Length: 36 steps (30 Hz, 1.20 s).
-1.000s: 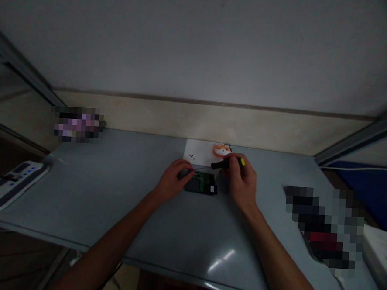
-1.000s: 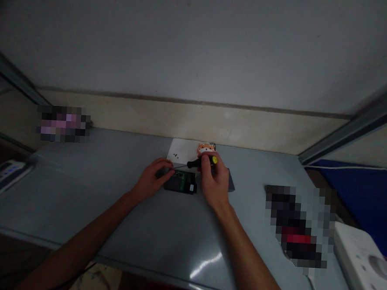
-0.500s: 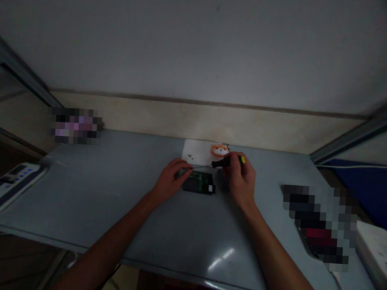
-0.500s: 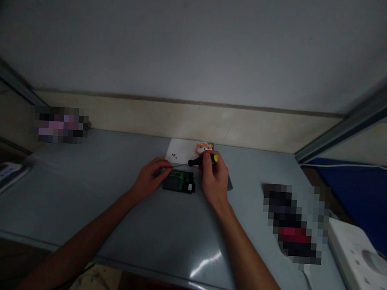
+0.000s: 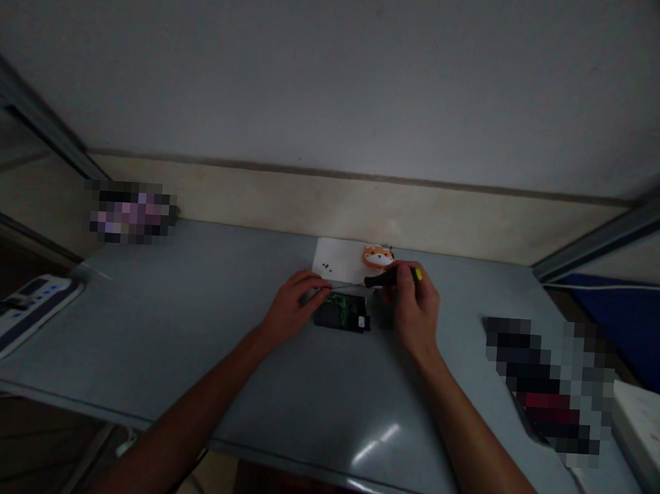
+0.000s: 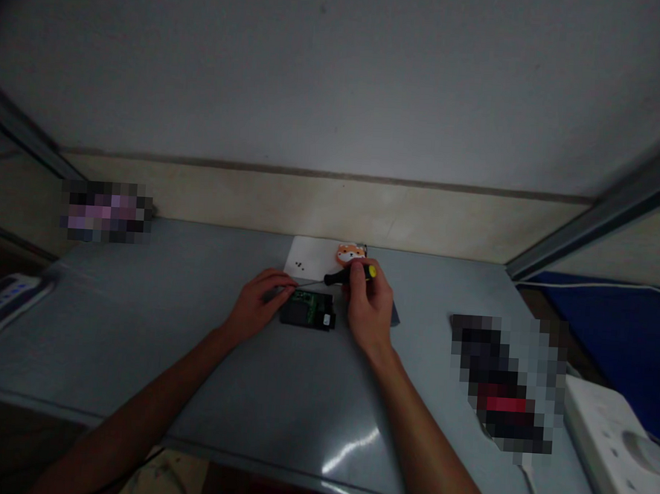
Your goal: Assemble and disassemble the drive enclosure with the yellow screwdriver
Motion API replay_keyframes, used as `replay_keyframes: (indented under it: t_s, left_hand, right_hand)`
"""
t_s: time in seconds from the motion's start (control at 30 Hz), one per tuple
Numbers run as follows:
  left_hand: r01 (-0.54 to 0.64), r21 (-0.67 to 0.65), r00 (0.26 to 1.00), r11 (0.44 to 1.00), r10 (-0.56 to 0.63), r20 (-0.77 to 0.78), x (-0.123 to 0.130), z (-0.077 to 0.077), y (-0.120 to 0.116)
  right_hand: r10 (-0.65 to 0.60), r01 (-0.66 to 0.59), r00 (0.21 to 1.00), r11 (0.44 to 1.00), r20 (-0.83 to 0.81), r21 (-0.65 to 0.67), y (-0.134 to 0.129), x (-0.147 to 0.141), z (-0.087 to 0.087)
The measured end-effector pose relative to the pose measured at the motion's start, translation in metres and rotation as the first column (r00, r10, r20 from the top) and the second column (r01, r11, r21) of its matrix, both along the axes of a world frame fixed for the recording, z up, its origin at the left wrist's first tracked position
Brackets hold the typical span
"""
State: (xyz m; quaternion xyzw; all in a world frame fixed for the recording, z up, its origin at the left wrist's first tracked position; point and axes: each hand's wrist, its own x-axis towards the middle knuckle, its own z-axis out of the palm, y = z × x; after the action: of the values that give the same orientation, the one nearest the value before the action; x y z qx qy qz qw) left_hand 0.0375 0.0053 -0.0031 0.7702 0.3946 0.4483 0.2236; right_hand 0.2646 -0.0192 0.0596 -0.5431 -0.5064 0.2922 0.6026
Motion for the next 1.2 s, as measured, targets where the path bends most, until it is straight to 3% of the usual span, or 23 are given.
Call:
replay_keyframes:
  t_s: [0.47, 0.77, 1.2]
  left_hand:
    - [0.011, 0.047, 1.000, 0.999, -0.011, -0.008, 0.000, -0.001, 0.000]
    - [0.010, 0.163, 1.000, 0.987, -0.011, 0.003, 0.001, -0.001, -0.001]
    - [0.008, 0.208, 0.999, 0.978, 0.001, -0.041, 0.003, 0.005, -0.002]
  right_hand:
    - [-0.019, 0.017, 0.995, 1.000, -0.098, -0.020, 0.005, 0.001, -0.009]
    - [-0.007, -0.008, 0.973, 0.998, -0.230, -0.064, 0.009, 0.000, -0.015]
    - [-0.006, 0.006, 0.981, 1.000, -0.196, 0.000, 0.006, -0.005, -0.008]
